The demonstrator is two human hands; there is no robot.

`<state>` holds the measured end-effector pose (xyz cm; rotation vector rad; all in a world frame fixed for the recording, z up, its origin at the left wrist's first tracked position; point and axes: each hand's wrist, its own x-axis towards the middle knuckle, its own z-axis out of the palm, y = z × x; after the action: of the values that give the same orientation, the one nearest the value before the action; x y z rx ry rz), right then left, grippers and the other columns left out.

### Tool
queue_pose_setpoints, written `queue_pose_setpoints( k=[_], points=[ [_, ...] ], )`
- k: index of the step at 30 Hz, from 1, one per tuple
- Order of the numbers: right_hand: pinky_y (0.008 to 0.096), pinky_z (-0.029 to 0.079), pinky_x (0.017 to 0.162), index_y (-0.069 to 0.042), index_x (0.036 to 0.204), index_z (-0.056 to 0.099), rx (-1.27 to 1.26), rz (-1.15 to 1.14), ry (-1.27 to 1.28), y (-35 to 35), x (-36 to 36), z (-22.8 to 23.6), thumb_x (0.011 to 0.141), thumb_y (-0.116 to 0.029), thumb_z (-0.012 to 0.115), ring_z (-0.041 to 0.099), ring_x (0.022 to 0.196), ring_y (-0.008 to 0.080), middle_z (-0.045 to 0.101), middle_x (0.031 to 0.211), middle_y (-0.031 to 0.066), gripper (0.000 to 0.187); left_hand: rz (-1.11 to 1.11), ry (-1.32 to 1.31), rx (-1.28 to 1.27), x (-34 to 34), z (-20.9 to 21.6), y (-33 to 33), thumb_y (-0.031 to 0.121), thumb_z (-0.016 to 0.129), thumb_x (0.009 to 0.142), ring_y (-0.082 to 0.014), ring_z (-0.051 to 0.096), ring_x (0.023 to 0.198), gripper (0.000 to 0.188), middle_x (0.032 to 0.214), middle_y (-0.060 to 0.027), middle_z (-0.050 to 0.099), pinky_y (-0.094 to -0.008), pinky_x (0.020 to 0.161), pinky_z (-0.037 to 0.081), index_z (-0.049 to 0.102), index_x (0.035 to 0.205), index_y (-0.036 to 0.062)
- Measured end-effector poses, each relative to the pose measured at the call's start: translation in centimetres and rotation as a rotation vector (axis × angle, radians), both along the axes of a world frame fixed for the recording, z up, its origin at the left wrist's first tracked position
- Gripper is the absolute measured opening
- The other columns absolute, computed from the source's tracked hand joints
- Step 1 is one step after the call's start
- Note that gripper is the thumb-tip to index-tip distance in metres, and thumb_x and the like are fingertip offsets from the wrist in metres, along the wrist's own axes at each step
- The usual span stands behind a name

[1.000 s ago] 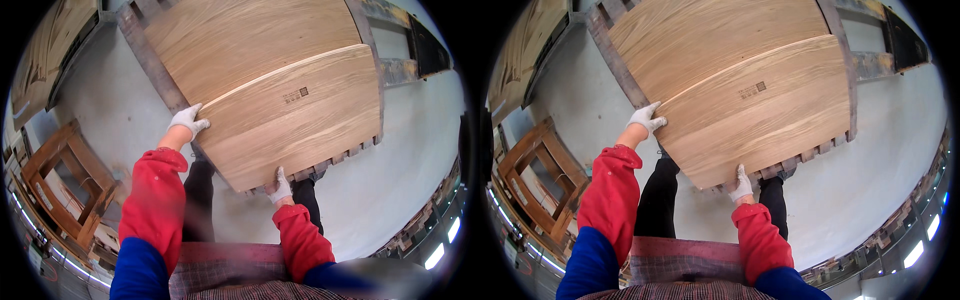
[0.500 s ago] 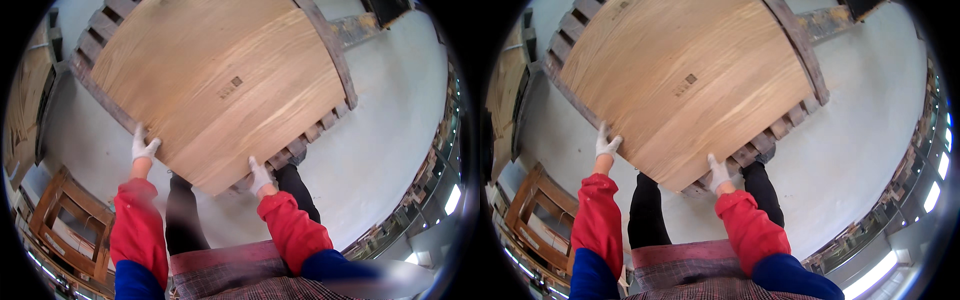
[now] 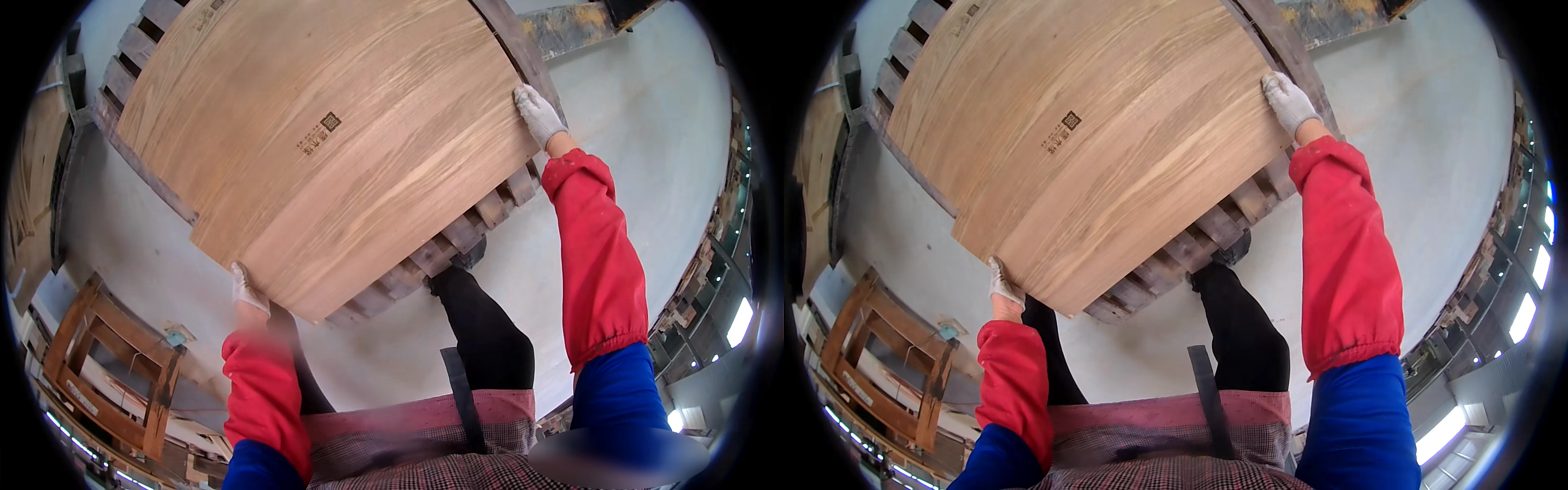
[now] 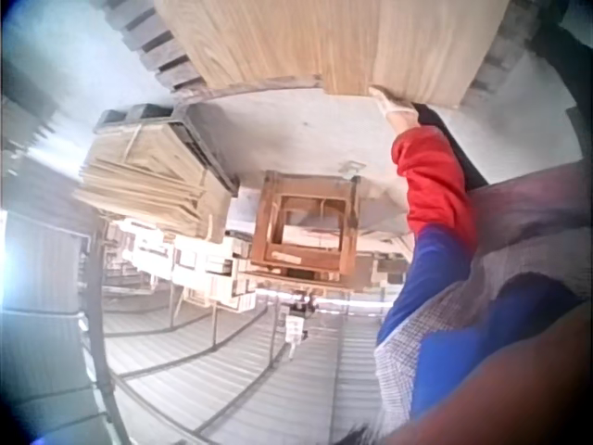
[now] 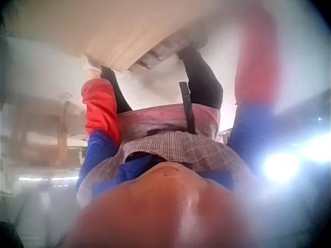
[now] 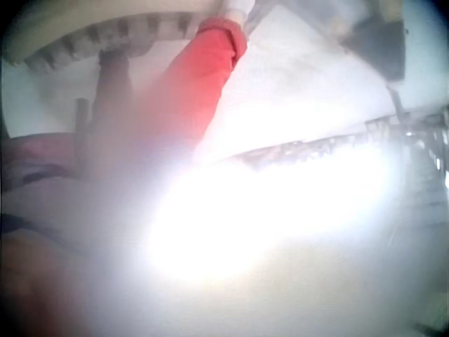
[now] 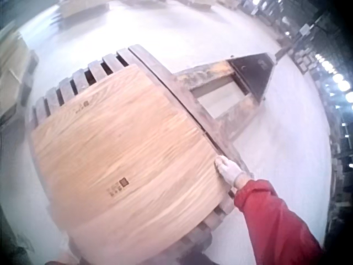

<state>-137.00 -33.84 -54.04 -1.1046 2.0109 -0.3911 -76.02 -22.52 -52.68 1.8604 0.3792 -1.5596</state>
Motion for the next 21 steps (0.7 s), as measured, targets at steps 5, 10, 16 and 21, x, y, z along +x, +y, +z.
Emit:
queue_pose_setpoints(
  k=[5,10,16,21],
  points=[
    [0.0234,0.039,0.087,0.000,0.117,0.051,0.003,-0.181,-0.279,0.5,-1.3,-0.6,0.093,-0.026,0.049,0.053,0.098,0.0118,0.059,0.108,0.0039,0.036,-0.033,-0.070,-0.072,-0.7,-0.3,0.5,0.046,0.058,0.084,-0.0226,0.045,0.118,0.055,0.126,-0.0024,0.051,-0.0419,0.102,0.034,0.047,0.125,0.0107],
    [0.0234,0.040,0.087,0.001,0.116,0.053,-0.019,-0.130,-0.191,0.3,-1.5,-0.9,0.093,-0.027,0.049,0.053,0.097,0.0119,0.060,0.107,0.0046,0.037,-0.047,-0.016,-0.063,-1.2,0.1,0.0,0.045,0.057,0.085,-0.0223,0.044,0.119,0.055,0.128,-0.0019,0.049,-0.0416,0.102,0.033,0.045,0.127,0.0114],
    [0.0263,0.040,0.087,-0.001,0.116,0.053,-0.012,-0.045,-0.119,0.3,-3.1,-1.3,0.093,-0.033,0.047,0.053,0.098,0.0152,0.060,0.106,0.0082,0.039,-0.047,0.033,-0.072,-1.4,0.6,-0.3,0.043,0.053,0.089,-0.0230,0.039,0.123,0.057,0.133,-0.0062,0.042,-0.0386,0.104,0.030,0.037,0.131,0.0071],
    [0.0356,0.035,0.097,-0.003,0.127,0.044,-0.226,0.149,0.687,1.9,1.6,0.1,0.090,-0.036,0.049,0.047,0.114,0.0289,0.052,0.121,0.0171,0.050,-0.387,-0.495,-0.126,-0.3,-0.1,-1.1,0.035,0.056,0.087,-0.0248,0.037,0.124,0.062,0.136,-0.0110,0.038,-0.0387,0.105,0.026,0.032,0.134,0.0034]
  ],
)
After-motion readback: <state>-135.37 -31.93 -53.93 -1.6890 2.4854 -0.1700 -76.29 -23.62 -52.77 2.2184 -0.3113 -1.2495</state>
